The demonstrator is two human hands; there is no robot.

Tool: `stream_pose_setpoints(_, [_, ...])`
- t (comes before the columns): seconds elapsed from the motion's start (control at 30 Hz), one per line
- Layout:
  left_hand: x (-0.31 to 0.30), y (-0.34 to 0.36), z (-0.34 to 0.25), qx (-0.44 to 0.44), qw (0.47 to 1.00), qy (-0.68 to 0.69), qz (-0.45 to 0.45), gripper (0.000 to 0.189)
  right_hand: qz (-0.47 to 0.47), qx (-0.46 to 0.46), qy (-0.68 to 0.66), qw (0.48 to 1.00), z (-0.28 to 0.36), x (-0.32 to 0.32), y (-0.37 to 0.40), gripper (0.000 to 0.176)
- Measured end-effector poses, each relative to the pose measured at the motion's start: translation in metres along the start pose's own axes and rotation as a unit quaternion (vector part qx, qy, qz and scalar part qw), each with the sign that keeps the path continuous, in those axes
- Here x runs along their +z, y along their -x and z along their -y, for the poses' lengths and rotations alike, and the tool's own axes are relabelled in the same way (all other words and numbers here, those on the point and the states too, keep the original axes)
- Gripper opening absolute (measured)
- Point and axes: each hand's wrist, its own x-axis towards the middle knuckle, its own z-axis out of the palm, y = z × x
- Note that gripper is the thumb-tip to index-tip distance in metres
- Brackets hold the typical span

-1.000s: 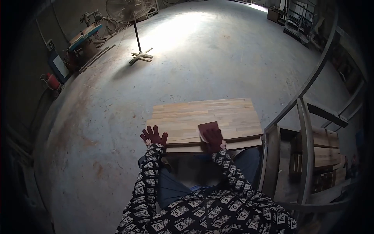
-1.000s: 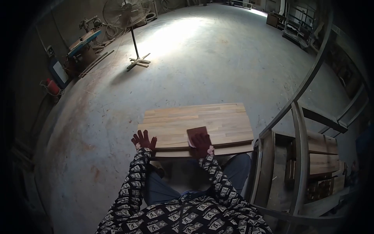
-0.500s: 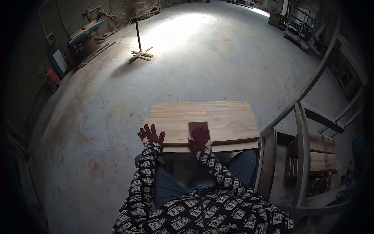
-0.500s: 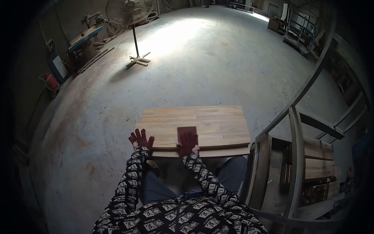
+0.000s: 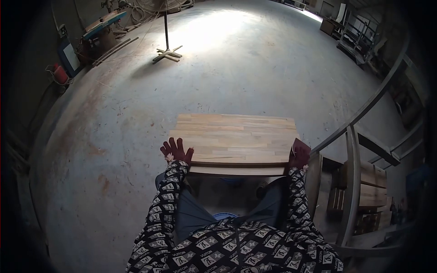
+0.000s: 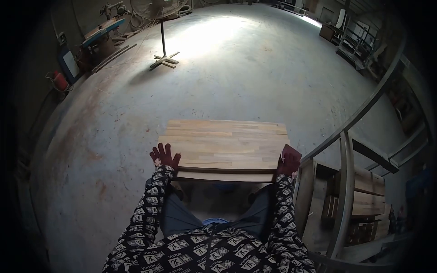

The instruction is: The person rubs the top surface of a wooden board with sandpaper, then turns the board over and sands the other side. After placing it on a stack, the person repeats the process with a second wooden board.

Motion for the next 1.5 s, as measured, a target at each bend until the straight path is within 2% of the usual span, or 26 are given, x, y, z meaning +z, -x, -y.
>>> stream_pose_setpoints(0.03, [-0.002,-0.001,-0.001,0.001,1.0,-0.001,0.002,0.069,-0.006,0.021,0.019,1.0,0.001,-0.003,-0.002,0.051])
stream_pose_setpoints(0.1, [-0.002,-0.001,-0.001,0.0,1.0,0.002,0.001,0.069,-0.177,0.007,0.08,0.981,0.021,0.083,0.013,0.05])
stream_pose_setpoints(0.13, [-0.003,-0.001,0.0,0.002,1.0,-0.002,0.001,0.069,-0.169,-0.037,-0.016,0.985,0.071,0.061,0.025,0.052])
stream_pose_setpoints(0.17, [-0.002,0.0,0.001,0.0,1.0,-0.008,0.006,0.069,-0.111,-0.068,-0.071,0.989,0.122,0.046,0.034,0.053])
stream_pose_setpoints(0.27, [-0.012,-0.002,-0.003,-0.017,0.998,-0.004,0.058,0.07,-0.074,-0.233,-0.154,0.957,0.242,0.048,0.065,0.056])
stream_pose_setpoints(0.3, [-0.012,-0.001,-0.003,-0.014,0.998,-0.008,0.056,0.07,-0.009,-0.297,-0.236,0.925,0.266,0.046,0.078,0.053])
stream_pose_setpoints(0.33, [-0.01,-0.001,-0.001,-0.015,0.998,-0.008,0.063,0.071,0.044,-0.353,-0.232,0.905,0.29,-0.003,0.082,0.052])
stream_pose_setpoints(0.37, [-0.005,0.0,0.0,-0.007,0.999,-0.023,0.046,0.071,0.058,-0.362,-0.252,0.896,0.294,-0.013,0.086,0.053])
stream_pose_setpoints(0.47, [0.001,-0.002,0.006,-0.003,0.999,-0.038,0.035,0.071,0.064,-0.384,-0.257,0.884,0.264,-0.012,0.073,0.055])
stream_pose_setpoints(0.53, [0.0,-0.001,0.003,-0.01,0.998,-0.017,0.054,0.071,0.038,-0.309,-0.257,0.915,0.208,-0.003,0.052,0.053])
stream_pose_setpoints(0.57, [0.002,0.001,0.003,-0.001,1.0,-0.016,0.023,0.07,0.058,-0.26,-0.201,0.943,0.178,-0.018,0.037,0.05])
stream_pose_setpoints(0.6, [0.001,0.001,0.001,-0.005,1.0,-0.01,0.028,0.07,-0.113,-0.262,-0.176,0.942,0.144,-0.012,0.027,0.047])
stream_pose_setpoints(0.67, [-0.005,0.0,-0.003,-0.009,1.0,0.006,0.029,0.068,-0.175,-0.209,-0.118,0.955,0.07,-0.005,0.012,0.046])
stream_pose_setpoints(0.77, [-0.002,0.001,-0.001,-0.007,1.0,0.011,0.015,0.068,-0.061,-0.063,-0.066,0.994,-0.004,0.003,-0.006,0.05])
stream_pose_setpoints(0.8, [-0.003,0.0,-0.001,-0.002,1.0,0.009,0.002,0.068,-0.062,-0.067,-0.062,0.994,-0.004,0.019,-0.004,0.05])
stream_pose_setpoints(0.87, [-0.005,-0.001,-0.002,-0.007,1.0,0.015,0.008,0.068,-0.193,-0.04,0.052,0.979,0.018,0.056,0.004,0.048])
stream_pose_setpoints(0.93, [-0.005,-0.001,0.0,-0.003,1.0,0.01,0.014,0.068,-0.04,0.016,-0.04,0.998,0.103,0.032,0.017,0.056])
stream_pose_setpoints(0.97, [-0.004,-0.002,0.001,-0.003,1.0,0.008,0.022,0.069,-0.105,-0.081,-0.044,0.99,0.13,0.067,0.031,0.06])
stream_pose_setpoints(1.0, [-0.005,-0.001,0.001,0.003,1.0,0.003,0.02,0.069,-0.108,-0.14,-0.095,0.98,0.178,0.042,0.04,0.055])
stream_pose_setpoints(1.1, [-0.004,-0.001,0.001,-0.024,0.998,-0.007,0.065,0.073,-0.021,-0.317,-0.243,0.916,0.271,0.027,0.077,0.055])
stream_pose_setpoints(1.17, [0.0,-0.002,0.003,-0.019,0.997,-0.027,0.068,0.074,0.044,-0.368,-0.273,0.888,0.293,-0.003,0.09,0.054])
stream_pose_setpoints(1.27, [0.004,-0.002,0.004,-0.018,0.997,-0.028,0.064,0.073,0.067,-0.391,-0.288,0.872,0.262,-0.012,0.086,0.058])
stream_pose_setpoints(1.37, [-0.005,-0.001,0.0,-0.02,0.998,-0.017,0.062,0.072,0.007,-0.301,-0.214,0.929,0.165,-0.003,0.057,0.056])
stream_pose_setpoints(1.4, [-0.007,-0.001,-0.002,-0.019,0.998,-0.007,0.061,0.071,0.026,-0.241,-0.182,0.953,0.132,-0.018,0.044,0.054])
stream_pose_setpoints(1.47, [-0.002,0.0,-0.001,-0.01,0.999,-0.007,0.041,0.069,-0.122,-0.2,-0.077,0.969,0.053,0.013,0.03,0.05])
stream_pose_setpoints(1.5, [0.002,0.0,0.0,-0.001,1.0,-0.016,0.018,0.068,-0.128,-0.167,-0.099,0.973,0.033,-0.007,0.021,0.045])
